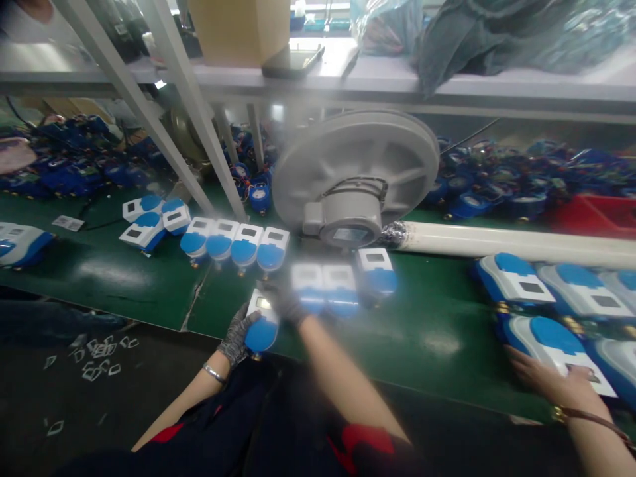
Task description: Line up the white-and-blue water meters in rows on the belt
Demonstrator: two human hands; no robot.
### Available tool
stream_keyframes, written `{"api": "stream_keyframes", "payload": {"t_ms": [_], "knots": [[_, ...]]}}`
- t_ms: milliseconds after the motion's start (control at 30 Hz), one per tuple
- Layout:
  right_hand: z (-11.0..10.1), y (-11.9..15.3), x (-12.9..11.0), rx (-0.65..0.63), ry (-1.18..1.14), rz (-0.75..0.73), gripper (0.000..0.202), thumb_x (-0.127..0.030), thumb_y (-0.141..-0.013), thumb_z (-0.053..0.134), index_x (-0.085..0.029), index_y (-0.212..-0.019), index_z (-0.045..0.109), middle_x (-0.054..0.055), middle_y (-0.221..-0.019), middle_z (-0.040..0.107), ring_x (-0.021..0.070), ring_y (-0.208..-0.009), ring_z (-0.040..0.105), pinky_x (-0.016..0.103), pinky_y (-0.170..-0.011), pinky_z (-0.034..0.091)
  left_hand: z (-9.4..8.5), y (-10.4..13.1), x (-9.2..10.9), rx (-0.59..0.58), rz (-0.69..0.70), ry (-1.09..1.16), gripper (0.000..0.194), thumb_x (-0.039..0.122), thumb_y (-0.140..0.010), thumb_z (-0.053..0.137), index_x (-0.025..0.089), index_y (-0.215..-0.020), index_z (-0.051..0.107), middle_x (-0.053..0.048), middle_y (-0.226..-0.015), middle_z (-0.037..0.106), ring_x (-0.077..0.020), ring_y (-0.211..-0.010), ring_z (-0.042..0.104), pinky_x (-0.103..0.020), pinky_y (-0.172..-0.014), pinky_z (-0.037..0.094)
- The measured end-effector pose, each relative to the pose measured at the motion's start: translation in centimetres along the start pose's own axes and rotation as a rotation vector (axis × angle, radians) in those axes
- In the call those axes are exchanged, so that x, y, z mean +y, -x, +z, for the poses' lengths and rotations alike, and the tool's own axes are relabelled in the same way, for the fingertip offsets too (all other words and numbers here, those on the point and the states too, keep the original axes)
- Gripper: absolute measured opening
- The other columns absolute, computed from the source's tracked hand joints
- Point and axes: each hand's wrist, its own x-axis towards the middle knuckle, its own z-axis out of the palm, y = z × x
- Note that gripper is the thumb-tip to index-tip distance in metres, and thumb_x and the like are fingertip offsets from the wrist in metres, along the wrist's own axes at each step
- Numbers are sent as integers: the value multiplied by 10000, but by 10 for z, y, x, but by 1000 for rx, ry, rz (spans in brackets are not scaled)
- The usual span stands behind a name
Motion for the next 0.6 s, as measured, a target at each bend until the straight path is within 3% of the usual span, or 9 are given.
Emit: {"api": "stream_keyframes", "payload": {"t_ms": [200, 367, 600], "knots": [[-1, -2, 6, 31, 71, -119, 230, -383, -647, 681, -324, -866, 715, 69, -1019, 756, 208, -1047, 706, 413, -1072, 479, 2, 1, -4, -2, -5, 26, 828, 474, -604, 881, 188, -1321, 580, -133, -1129, 705, -286, -888, 698, -406, -791, 561], [-7, -8, 18, 5, 295, -214, 306, -379, -762, 632, -270, -1029, 734, 70, -1149, 737, 236, -1157, 664, 448, -1100, 471, 4, 0, -5, 23, 15, 8, 798, 463, -590, 889, 173, -1279, 608, -125, -1069, 720, -273, -842, 700, -390, -775, 551], [-11, -10, 28, 11, 440, -204, 345, -311, -879, 584, -219, -1186, 713, 69, -1229, 714, 256, -1169, 651, 464, -1068, 498, 13, 7, 8, 48, 8, -19, 803, 436, -573, 899, 150, -1266, 611, -131, -1046, 725, -292, -851, 694, -400, -765, 549]]}}
